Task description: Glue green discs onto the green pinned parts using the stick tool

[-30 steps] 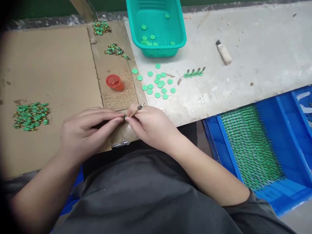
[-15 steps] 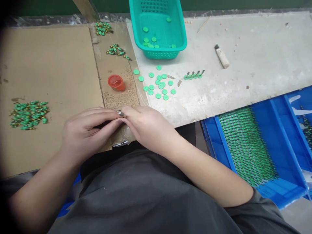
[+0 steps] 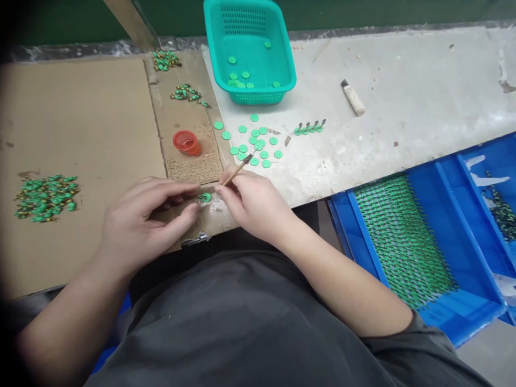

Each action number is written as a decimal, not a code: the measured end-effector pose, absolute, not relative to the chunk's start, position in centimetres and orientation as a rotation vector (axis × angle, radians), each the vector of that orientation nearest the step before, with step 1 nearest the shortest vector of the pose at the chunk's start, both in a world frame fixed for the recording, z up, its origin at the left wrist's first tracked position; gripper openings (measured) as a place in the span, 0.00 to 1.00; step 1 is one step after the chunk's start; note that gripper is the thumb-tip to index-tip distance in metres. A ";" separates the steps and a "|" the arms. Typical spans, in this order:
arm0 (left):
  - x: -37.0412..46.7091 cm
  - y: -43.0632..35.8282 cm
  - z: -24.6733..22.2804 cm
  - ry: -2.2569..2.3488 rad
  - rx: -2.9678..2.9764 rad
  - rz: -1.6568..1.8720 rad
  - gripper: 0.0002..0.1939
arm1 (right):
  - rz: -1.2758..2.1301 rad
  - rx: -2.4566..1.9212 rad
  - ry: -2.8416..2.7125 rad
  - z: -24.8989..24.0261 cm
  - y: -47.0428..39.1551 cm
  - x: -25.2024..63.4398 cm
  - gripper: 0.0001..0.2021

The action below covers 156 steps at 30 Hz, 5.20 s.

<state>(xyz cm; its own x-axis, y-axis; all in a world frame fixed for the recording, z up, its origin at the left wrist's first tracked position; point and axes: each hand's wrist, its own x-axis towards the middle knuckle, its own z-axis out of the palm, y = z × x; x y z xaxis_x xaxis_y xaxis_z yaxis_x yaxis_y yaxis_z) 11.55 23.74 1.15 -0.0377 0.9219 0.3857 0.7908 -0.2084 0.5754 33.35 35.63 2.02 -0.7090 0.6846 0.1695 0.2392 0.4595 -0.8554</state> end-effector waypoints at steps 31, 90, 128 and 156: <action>11.6 24.3 1.3 1.837 1.985 0.947 0.03 | 1.084 -0.445 -2.629 3.4 37.7 31.2 0.10; 13.9 24.7 14.7 1.634 1.336 1.132 0.13 | 1.432 -0.832 -1.853 0.3 34.7 35.6 0.09; 19.9 43.0 4.8 1.988 2.143 0.719 0.22 | 1.169 -0.920 -1.764 1.0 34.1 45.2 0.06; 13.8 23.3 3.4 2.129 1.694 0.819 0.13 | 1.180 -0.918 -2.103 4.1 32.5 42.4 0.10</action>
<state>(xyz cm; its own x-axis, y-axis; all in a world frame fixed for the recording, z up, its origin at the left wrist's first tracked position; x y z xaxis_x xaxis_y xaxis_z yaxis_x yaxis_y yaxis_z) 13.83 23.35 3.37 -0.2598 0.9588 0.1145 0.7883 0.1421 0.5986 42.40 32.53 4.12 -0.6130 0.7788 0.1333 0.2919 0.3800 -0.8777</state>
